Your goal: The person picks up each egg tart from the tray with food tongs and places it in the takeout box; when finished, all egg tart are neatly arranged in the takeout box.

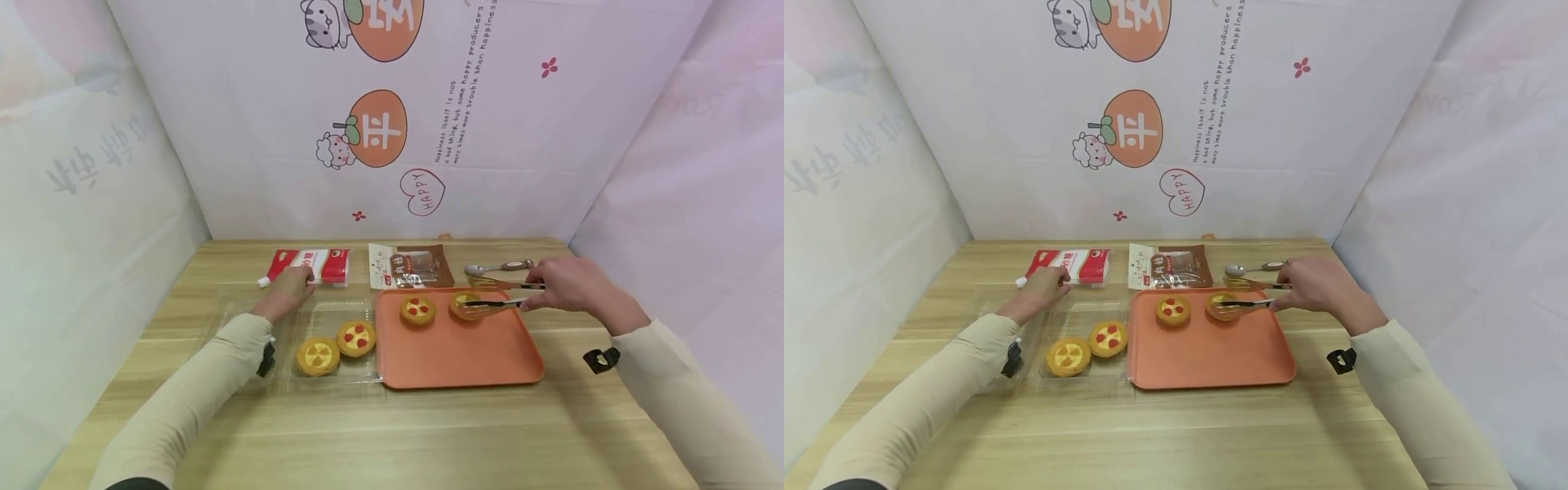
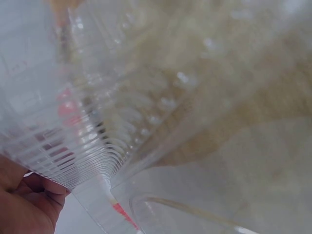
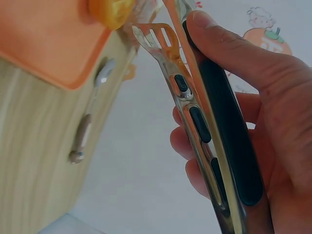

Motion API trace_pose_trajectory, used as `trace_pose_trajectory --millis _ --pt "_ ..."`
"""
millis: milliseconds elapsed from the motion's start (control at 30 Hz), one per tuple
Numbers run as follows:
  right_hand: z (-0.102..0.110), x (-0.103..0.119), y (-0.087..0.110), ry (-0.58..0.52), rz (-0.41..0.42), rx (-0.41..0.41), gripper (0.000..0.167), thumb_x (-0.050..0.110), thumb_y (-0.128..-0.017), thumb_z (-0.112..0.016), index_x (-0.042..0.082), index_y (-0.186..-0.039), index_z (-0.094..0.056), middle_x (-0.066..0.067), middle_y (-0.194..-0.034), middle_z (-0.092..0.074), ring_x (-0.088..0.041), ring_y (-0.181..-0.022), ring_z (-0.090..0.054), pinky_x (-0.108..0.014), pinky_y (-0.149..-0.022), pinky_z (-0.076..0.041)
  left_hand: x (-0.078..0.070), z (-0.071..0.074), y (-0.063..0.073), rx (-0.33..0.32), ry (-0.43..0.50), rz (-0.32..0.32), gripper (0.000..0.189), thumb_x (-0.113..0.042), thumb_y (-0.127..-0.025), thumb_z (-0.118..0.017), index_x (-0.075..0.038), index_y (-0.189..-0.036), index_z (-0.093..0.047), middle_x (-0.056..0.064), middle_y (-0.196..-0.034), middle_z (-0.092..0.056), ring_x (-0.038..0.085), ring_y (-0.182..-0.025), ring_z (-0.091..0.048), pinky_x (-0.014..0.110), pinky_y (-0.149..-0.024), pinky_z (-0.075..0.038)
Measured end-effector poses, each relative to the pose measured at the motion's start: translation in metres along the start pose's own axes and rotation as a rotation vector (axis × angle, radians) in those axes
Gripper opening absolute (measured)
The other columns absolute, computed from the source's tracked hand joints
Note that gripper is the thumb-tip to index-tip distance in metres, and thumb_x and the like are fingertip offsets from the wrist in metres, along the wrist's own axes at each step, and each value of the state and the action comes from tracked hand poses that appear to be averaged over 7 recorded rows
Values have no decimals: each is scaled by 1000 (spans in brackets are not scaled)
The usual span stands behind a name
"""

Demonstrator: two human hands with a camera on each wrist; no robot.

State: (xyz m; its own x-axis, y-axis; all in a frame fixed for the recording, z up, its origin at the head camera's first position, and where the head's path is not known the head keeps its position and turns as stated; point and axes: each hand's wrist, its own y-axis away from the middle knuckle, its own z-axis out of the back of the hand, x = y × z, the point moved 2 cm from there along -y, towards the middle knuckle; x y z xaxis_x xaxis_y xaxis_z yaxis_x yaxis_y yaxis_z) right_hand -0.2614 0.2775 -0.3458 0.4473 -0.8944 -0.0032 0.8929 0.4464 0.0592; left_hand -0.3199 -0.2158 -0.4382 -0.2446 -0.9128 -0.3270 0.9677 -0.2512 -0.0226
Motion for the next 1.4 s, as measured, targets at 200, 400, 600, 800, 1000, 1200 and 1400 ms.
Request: trace_pose_trajectory --millis 200,400,600,800,1000,1200,1400 --pt "-16 -10 4 -33 -26 26 62 66 -71 -74 13 -103 -75 -2 -99 -71 -24 -84 -66 -47 -69 -52 0 1 1 -7 1 -2 12 -7 -89 -68 2 -95 -65 11 -82 -66 20 -70 -54 34 -64 -48" --pt "-32 -13 4 -59 -40 44 52 58 -72 -78 14 -99 -76 -2 -96 -73 -25 -83 -67 -48 -69 -52 0 0 1 2 12 4 12 -8 -90 -67 3 -96 -66 12 -85 -67 21 -72 -56 36 -67 -50" --pt "-43 -14 0 -55 -35 65 62 69 -70 -72 15 -100 -76 -2 -96 -73 -26 -81 -67 -48 -69 -52 -1 0 2 12 16 18 14 -9 -90 -66 3 -98 -65 12 -86 -67 21 -73 -56 36 -67 -50" --pt "-47 -10 -3 -79 -35 82 55 63 -73 -74 14 -100 -76 -2 -96 -73 -24 -81 -67 -47 -69 -52 -2 0 2 2 12 18 11 -8 -90 -66 1 -96 -65 11 -86 -66 21 -73 -55 35 -67 -50" --pt "-51 -9 -4 -99 -37 84 45 57 -75 -76 16 -95 -76 1 -92 -72 -16 -75 -64 -43 -66 -52 -2 -1 1 21 11 39 14 -10 -91 -66 1 -100 -65 11 -88 -67 21 -74 -55 34 -67 -50" --pt "-51 -8 -4 -101 -32 73 44 55 -76 -76 15 -95 -76 1 -91 -72 -16 -75 -64 -44 -66 -52 -2 0 2 22 12 30 14 -9 -91 -66 2 -100 -65 12 -88 -67 21 -74 -56 34 -67 -50" --pt "-38 0 -11 -78 10 1 37 50 -79 -76 14 -90 -76 2 -84 -70 -13 -67 -60 -38 -58 -49 -1 1 3 17 10 22 13 -9 -91 -66 2 -98 -65 12 -87 -67 20 -73 -55 33 -65 -49"
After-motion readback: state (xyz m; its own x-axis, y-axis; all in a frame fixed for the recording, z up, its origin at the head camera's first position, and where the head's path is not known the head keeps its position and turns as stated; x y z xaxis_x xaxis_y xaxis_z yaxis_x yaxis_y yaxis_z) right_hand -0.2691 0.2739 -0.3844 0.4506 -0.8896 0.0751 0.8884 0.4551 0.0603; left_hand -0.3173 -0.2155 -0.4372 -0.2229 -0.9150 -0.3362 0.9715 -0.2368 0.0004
